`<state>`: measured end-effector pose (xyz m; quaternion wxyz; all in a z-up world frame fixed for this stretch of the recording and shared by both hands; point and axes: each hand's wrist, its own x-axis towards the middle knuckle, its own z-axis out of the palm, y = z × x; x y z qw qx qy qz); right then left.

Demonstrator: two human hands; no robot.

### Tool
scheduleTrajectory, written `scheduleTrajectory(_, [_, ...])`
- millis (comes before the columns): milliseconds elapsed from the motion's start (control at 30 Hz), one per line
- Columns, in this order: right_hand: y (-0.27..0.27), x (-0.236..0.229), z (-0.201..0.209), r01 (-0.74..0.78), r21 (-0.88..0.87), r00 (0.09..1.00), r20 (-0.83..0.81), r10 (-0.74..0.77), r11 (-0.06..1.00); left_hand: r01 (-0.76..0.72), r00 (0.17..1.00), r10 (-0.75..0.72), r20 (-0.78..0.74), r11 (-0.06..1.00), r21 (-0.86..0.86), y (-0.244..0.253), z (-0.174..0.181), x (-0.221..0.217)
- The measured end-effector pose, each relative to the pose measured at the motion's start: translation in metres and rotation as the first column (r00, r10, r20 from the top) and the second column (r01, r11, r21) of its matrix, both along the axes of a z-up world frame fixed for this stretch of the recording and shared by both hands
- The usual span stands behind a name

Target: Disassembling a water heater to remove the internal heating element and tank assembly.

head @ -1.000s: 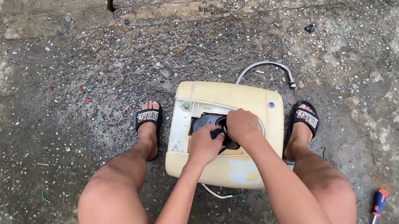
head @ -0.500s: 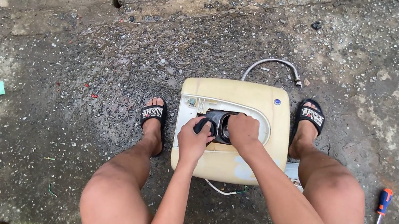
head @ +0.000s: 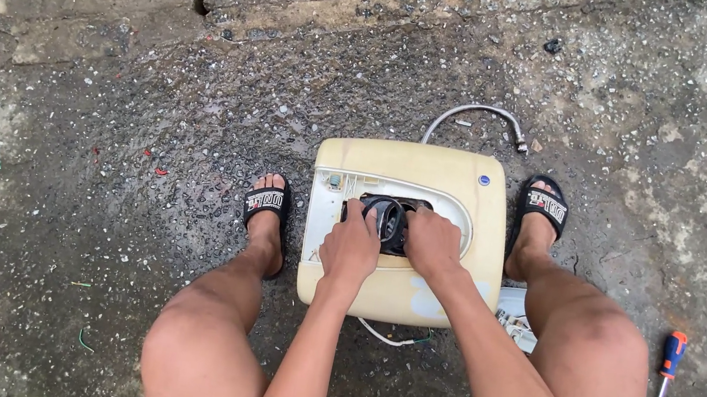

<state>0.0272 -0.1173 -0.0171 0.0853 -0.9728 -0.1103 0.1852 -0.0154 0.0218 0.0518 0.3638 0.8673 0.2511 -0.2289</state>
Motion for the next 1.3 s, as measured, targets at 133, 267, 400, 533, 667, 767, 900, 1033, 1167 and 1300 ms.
scheduleTrajectory(133, [-0.002,-0.007,0.009,0.039,0.054,0.999,-0.014,-0.038,0.998,-0.036,0.998,0.037,0.049,0.999,-0.01,-0.004,-0.031,0.003])
scheduleTrajectory(267, [-0.003,-0.014,0.003,0.11,0.09,0.994,0.003,-0.11,0.99,-0.053,0.993,0.057,0.103,0.998,-0.046,-0.008,-0.068,0.008])
scheduleTrajectory(400, [-0.008,-0.018,-0.006,0.13,0.126,0.99,0.044,-0.137,0.983,-0.015,0.986,0.006,0.167,0.999,0.048,-0.008,-0.07,0.009])
scheduleTrajectory(533, [-0.012,-0.018,-0.015,0.143,0.157,0.988,0.043,-0.152,0.977,0.037,0.974,-0.064,0.218,0.991,0.125,-0.012,-0.049,0.01])
scheduleTrajectory(667, [-0.016,-0.013,-0.02,0.136,0.161,0.988,0.045,-0.145,0.978,0.108,0.959,-0.111,0.262,0.994,0.023,-0.012,-0.034,0.01])
scheduleTrajectory(767, [-0.018,-0.012,-0.019,0.103,0.155,0.992,0.057,-0.113,0.983,0.181,0.933,-0.17,0.316,0.983,-0.006,-0.01,-0.042,0.013])
scheduleTrajectory(900, [-0.02,-0.011,-0.017,0.093,0.176,0.993,0.062,-0.105,0.98,0.268,0.902,-0.278,0.33,0.96,0.077,-0.015,-0.052,0.019])
scheduleTrajectory(1033, [-0.022,-0.007,-0.013,0.105,0.182,0.992,0.052,-0.116,0.978,0.35,0.865,-0.384,0.323,0.923,0.161,-0.011,-0.087,0.032])
scheduleTrajectory(1167, [-0.027,-0.005,-0.023,0.111,0.253,0.991,0.041,-0.125,0.961,0.349,0.869,-0.375,0.324,0.927,0.137,-0.008,-0.098,0.035])
scheduleTrajectory(1300, [-0.03,-0.003,-0.03,0.1,0.277,0.993,0.033,-0.114,0.956,0.324,0.879,-0.334,0.341,0.942,0.089,-0.004,-0.107,0.036])
